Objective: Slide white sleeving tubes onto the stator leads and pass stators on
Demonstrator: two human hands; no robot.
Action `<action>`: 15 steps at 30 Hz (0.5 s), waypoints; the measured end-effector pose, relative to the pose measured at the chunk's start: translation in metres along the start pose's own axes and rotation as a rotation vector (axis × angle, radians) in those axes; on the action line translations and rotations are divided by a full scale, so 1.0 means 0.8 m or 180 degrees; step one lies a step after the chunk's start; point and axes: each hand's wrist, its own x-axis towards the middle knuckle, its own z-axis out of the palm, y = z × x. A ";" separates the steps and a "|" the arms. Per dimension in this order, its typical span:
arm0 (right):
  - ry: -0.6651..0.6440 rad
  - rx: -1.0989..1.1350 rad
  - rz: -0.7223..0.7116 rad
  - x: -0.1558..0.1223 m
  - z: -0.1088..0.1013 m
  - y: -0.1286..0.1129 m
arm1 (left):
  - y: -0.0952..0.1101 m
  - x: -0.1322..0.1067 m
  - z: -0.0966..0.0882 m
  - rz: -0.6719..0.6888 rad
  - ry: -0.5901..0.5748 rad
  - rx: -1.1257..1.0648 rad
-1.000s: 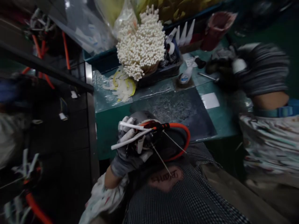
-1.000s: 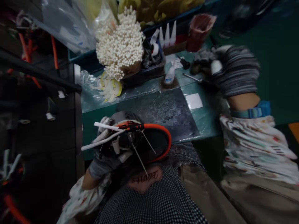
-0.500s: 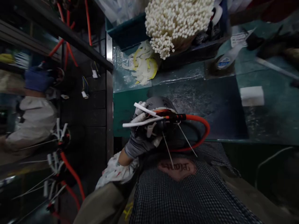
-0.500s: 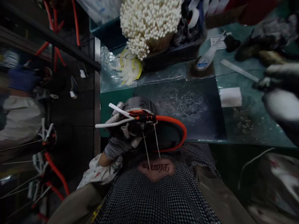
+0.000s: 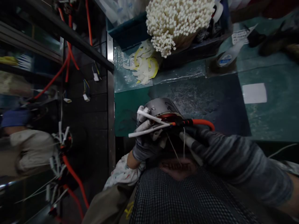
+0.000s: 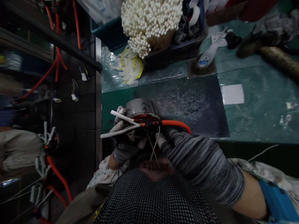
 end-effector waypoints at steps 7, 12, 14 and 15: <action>0.0050 -0.0579 -0.0417 0.002 -0.002 -0.003 | 0.001 -0.005 0.001 0.0327 -0.0063 0.0243; -0.0059 -0.0558 -0.0513 0.002 -0.005 0.000 | 0.002 -0.002 0.004 0.0256 0.0053 0.0104; -0.0167 -0.0462 -0.0563 0.005 -0.005 0.003 | 0.002 -0.006 0.006 0.0295 0.0127 0.0145; -0.0233 -0.0396 -0.0540 0.007 -0.004 0.004 | 0.001 -0.008 0.007 0.0302 0.0183 0.0136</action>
